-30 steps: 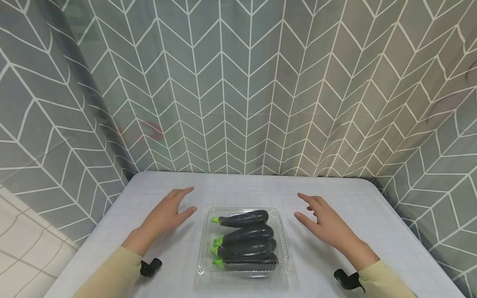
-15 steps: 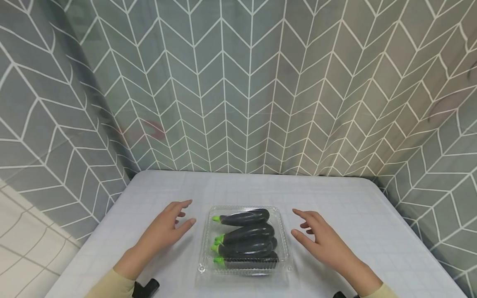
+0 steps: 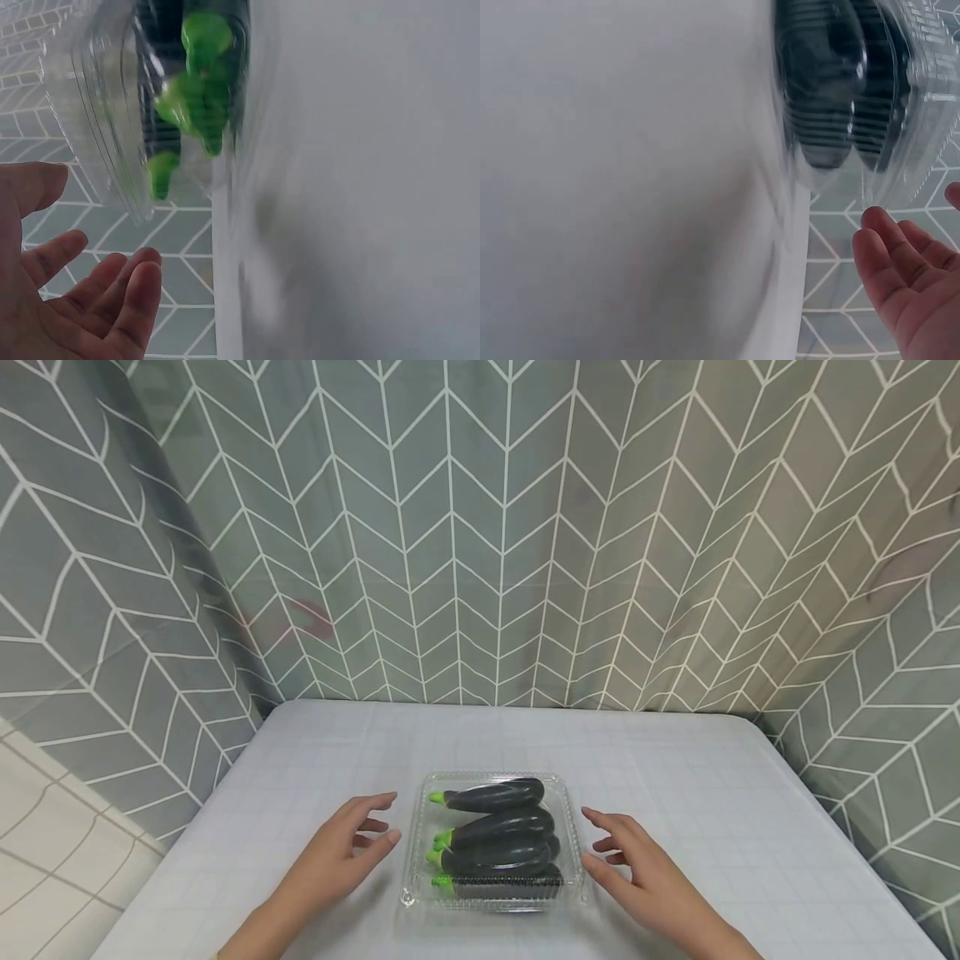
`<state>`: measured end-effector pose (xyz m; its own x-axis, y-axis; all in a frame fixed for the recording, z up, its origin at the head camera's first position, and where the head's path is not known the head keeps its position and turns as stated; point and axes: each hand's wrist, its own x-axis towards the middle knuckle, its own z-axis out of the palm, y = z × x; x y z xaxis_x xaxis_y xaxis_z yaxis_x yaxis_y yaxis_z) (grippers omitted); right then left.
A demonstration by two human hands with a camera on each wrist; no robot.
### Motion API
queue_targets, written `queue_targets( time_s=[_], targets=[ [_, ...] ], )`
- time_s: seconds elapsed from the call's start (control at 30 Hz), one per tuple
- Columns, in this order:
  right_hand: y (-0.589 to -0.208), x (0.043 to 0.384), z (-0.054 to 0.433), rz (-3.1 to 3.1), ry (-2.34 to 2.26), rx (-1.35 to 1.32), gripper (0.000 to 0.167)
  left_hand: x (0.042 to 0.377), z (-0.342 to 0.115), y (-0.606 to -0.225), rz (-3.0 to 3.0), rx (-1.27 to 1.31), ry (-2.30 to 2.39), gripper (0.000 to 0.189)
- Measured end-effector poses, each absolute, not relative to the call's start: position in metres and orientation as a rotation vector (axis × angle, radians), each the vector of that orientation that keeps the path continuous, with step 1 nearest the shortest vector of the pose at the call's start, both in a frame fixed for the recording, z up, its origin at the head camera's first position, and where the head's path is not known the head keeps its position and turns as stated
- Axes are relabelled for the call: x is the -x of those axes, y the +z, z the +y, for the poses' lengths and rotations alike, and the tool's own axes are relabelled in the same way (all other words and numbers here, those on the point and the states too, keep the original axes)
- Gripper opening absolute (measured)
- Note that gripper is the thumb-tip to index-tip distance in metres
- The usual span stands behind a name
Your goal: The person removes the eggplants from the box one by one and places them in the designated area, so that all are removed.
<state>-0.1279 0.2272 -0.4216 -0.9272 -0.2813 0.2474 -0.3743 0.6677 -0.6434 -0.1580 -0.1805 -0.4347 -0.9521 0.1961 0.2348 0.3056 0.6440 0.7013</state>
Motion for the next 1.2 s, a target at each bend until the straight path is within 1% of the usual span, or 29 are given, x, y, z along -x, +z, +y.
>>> queue_targets(
  time_s=[0.17, 0.43, 0.67, 0.87, 0.97, 1.2],
  targets=[
    [-0.428, 0.121, 0.225, -2.754, 1.163, -0.575, 0.056, 0.143, -0.175, -0.433, -2.686, 0.403, -1.338, 0.047],
    [-0.430, 0.114, 0.220, -2.809, 1.285, -0.492, 0.060, 0.126, -0.161, -0.428, -2.763, 0.322, -1.500, 0.054],
    [-0.428, 0.111, 0.218, -2.837, 1.485, -0.369, 0.066, 0.122, -0.157, -0.434, -2.730, 0.321, -1.695, 0.058],
    [-0.434, 0.108, 0.217, -2.832, 1.626, -0.305, 0.068, 0.120, -0.152, -0.442, -2.721, 0.362, -1.811, 0.064],
    [-0.437, 0.107, 0.214, -2.836, 1.664, -0.284, 0.071, 0.118, -0.150, -0.444, -2.707, 0.346, -1.853, 0.068],
    [-0.439, 0.107, 0.208, -2.812, 1.672, -0.243, 0.080, 0.114, -0.148, -0.445, -2.693, 0.324, -1.903, 0.087]
  ],
)
